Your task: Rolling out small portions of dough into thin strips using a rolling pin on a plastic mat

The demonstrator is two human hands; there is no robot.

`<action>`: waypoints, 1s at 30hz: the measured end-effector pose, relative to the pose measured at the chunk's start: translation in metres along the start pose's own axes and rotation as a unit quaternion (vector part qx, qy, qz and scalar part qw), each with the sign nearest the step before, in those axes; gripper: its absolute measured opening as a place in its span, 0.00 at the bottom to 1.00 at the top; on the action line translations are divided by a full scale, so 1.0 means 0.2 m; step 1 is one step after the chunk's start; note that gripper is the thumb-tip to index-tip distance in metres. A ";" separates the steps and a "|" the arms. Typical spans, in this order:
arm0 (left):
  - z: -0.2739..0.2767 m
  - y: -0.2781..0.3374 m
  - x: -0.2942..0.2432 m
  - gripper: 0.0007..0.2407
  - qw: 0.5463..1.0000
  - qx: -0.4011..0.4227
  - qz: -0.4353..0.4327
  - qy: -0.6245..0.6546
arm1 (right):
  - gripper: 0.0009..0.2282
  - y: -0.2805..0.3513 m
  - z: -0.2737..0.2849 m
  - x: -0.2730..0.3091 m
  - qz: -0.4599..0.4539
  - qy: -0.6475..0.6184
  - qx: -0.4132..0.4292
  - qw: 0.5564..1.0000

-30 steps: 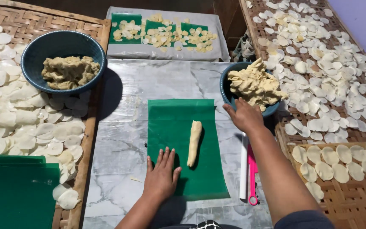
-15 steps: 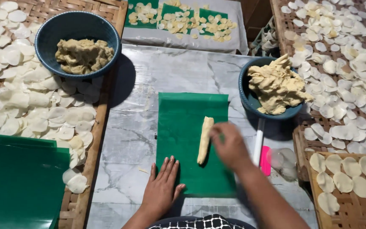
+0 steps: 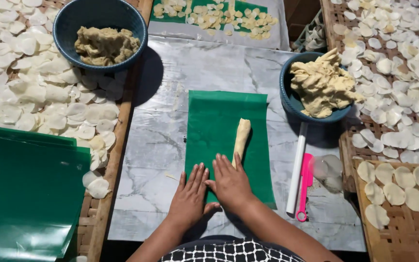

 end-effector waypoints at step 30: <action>0.07 -0.01 -0.02 0.41 1.000 -0.022 -0.011 0.008 | 0.36 -0.06 -0.20 -0.13 -0.220 -0.222 0.021 0.950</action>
Point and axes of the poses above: each hand's wrist, its own y-axis away from the middle knuckle, its own z-axis out of the back of the hand, x = y × z, the point moved 6 cm from there along -y, towards the middle knuckle, and after that the axes turned 4 degrees about -z, right-handed, at the moved point
